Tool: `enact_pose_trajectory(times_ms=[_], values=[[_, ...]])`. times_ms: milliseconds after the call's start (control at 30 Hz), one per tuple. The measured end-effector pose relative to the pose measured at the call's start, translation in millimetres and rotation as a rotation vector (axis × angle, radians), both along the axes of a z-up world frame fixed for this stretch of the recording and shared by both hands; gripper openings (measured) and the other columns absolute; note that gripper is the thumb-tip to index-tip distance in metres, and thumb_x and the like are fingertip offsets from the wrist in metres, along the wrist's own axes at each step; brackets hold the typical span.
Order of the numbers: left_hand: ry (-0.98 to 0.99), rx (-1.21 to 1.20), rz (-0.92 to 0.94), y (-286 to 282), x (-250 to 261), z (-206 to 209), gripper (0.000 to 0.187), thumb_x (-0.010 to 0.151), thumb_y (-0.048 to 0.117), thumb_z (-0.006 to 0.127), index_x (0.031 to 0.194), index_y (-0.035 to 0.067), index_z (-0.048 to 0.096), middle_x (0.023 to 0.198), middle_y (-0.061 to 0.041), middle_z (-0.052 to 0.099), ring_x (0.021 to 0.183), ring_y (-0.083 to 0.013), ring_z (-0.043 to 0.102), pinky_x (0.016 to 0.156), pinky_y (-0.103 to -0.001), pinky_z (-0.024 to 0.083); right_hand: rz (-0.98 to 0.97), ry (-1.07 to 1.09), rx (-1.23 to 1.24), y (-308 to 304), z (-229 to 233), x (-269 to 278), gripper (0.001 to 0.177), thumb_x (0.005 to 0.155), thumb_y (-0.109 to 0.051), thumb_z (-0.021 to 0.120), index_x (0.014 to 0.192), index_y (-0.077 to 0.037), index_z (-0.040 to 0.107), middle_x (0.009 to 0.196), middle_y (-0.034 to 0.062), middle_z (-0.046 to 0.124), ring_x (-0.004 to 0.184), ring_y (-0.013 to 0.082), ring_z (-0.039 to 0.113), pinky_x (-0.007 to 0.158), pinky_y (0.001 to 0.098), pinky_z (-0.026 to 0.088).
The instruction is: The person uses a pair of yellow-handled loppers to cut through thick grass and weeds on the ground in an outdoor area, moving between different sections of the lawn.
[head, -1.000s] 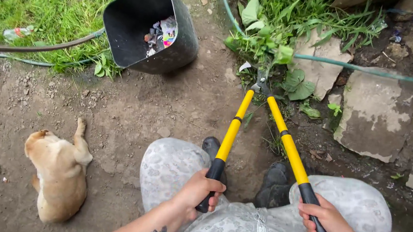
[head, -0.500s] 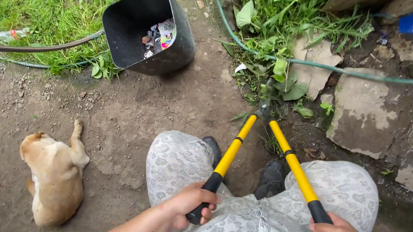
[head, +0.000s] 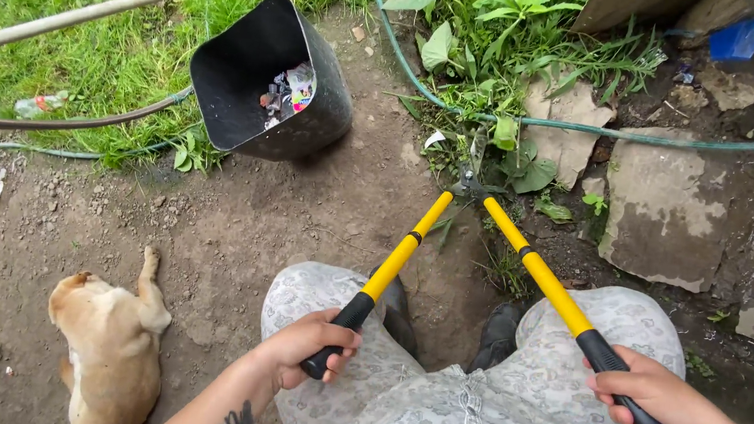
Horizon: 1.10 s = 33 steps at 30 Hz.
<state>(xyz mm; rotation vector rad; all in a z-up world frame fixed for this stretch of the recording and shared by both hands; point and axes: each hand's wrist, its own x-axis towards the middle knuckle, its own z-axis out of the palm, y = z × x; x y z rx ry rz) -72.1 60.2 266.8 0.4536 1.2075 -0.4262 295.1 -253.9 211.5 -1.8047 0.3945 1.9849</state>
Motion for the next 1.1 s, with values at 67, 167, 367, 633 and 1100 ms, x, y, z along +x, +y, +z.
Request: enact_pose_trajectory(times_ms=[67,167,367,633,1100], values=[[0.022,-0.034,0.024,7,1,-1,0.024,0.084,0.004,0.071,0.102,0.007,0.055,0.071,-0.004,0.056,0.045,-0.0095,0.049,0.038,-0.029,0.042,-0.013,0.005,-0.027,0,1,2,0.036,0.088,-0.012,0.074,0.118,-0.006,0.056,0.070,0.0071,0.051,0.043,0.0149,0.045,0.036,0.0329,0.037],[0.016,-0.052,0.014,22,-15,-8,0.020,0.084,0.004,0.071,0.098,0.005,0.057,0.070,-0.003,0.055,0.044,-0.0095,0.050,0.037,-0.028,0.040,-0.024,0.051,-0.074,-4,-1,2,0.038,0.087,-0.011,0.073,0.120,-0.008,0.055,0.069,0.0070,0.051,0.043,0.0147,0.045,0.036,0.0326,0.036],[0.043,0.032,-0.010,82,-30,-51,0.019,0.083,0.003,0.071,0.088,0.003,0.052,0.069,-0.006,0.059,0.043,-0.0101,0.050,0.035,-0.028,0.039,0.082,0.008,0.002,15,-57,58,0.039,0.086,-0.008,0.074,0.121,-0.005,0.058,0.068,0.0053,0.053,0.042,0.0116,0.045,0.034,0.0300,0.036],[0.051,0.045,-0.076,102,18,-143,0.020,0.082,0.004,0.069,0.092,0.009,0.052,0.066,-0.003,0.056,0.042,-0.0095,0.049,0.036,-0.028,0.040,-0.099,0.088,0.091,93,-138,3,0.034,0.084,-0.003,0.068,0.114,-0.010,0.055,0.068,0.0027,0.051,0.042,0.0107,0.045,0.034,0.0283,0.036],[0.094,0.207,0.078,-16,57,-95,0.022,0.085,0.003,0.069,0.090,0.005,0.047,0.063,-0.004,0.052,0.044,-0.0144,0.051,0.037,-0.033,0.041,-0.201,-0.032,0.113,100,-93,-62,0.020,0.085,-0.008,0.069,0.096,-0.006,0.053,0.070,0.0052,0.052,0.046,0.0131,0.048,0.037,0.0319,0.038]])
